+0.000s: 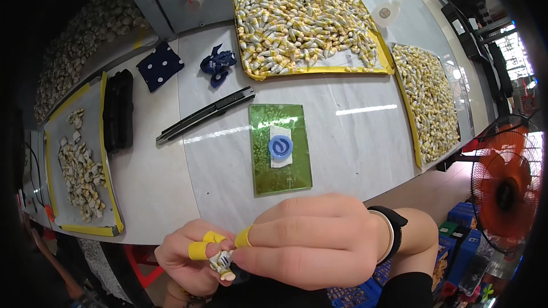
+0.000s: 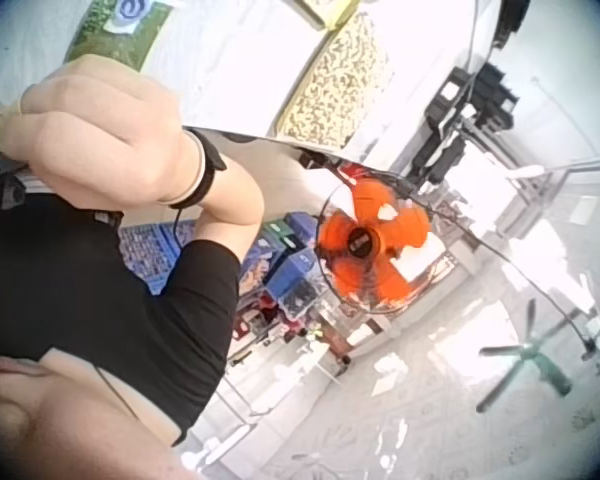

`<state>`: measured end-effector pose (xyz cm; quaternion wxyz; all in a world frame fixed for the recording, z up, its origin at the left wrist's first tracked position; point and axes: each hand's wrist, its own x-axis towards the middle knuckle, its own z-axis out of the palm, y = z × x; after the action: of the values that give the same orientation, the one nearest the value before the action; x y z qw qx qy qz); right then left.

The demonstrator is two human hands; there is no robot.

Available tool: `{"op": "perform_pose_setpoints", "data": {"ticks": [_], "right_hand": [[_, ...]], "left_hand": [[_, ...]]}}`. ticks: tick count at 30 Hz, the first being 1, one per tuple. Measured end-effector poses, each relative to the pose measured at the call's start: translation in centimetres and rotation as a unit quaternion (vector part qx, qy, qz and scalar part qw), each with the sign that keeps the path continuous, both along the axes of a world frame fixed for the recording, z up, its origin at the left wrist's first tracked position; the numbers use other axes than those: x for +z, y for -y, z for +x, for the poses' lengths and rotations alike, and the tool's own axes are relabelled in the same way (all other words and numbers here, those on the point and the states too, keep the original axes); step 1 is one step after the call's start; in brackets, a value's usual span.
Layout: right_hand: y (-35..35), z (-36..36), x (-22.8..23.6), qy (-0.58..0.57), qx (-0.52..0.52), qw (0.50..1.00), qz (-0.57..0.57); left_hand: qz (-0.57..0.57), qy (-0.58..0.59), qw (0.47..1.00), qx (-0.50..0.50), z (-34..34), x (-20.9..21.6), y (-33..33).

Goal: The person repeatedly picks small white and yellow components from a tray, applies a blue substance from a small pad, and assembles them by hand. The assembled units are placed into a separate tray on the table.

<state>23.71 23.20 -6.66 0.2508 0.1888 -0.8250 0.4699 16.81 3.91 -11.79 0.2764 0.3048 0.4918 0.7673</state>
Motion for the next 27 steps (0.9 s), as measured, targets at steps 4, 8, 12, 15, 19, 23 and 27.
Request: {"op": "perform_pose_setpoints", "data": {"ticks": [4, 8, 12, 15, 19, 23, 27], "right_hand": [[-0.1, -0.2, 0.4, -0.001, 0.037, 0.999, -0.013], [0.2, -0.1, -0.1, -0.020, 0.037, 0.999, -0.030], [0.1, -0.2, 0.1, 0.003, 0.054, 0.998, -0.034], [0.3, -0.2, 0.0, 0.025, 0.057, 0.996, -0.058], [0.2, -0.5, 0.1, 0.047, 0.085, 0.993, -0.071], [0.2, -0.6, -0.1, 0.047, 0.097, 0.992, -0.071], [0.1, -0.7, 0.2, 0.056, 0.094, 0.992, -0.068]], "left_hand": [[-0.017, -0.008, 1.000, -0.001, 0.1, 0.0, 0.1], [-0.014, -0.089, 0.996, -0.010, -0.4, 0.1, -0.4], [-0.008, -0.121, 0.992, -0.022, -0.9, 0.3, -0.6], [-0.024, -0.196, 0.980, -0.011, -1.5, 0.8, -1.0], [-0.054, -0.243, 0.968, -0.010, -1.4, 1.3, 0.0], [-0.031, -0.256, 0.966, 0.011, -1.7, 1.7, -0.3], [-0.038, -0.288, 0.956, 0.039, -1.5, 1.8, -0.4]]}}
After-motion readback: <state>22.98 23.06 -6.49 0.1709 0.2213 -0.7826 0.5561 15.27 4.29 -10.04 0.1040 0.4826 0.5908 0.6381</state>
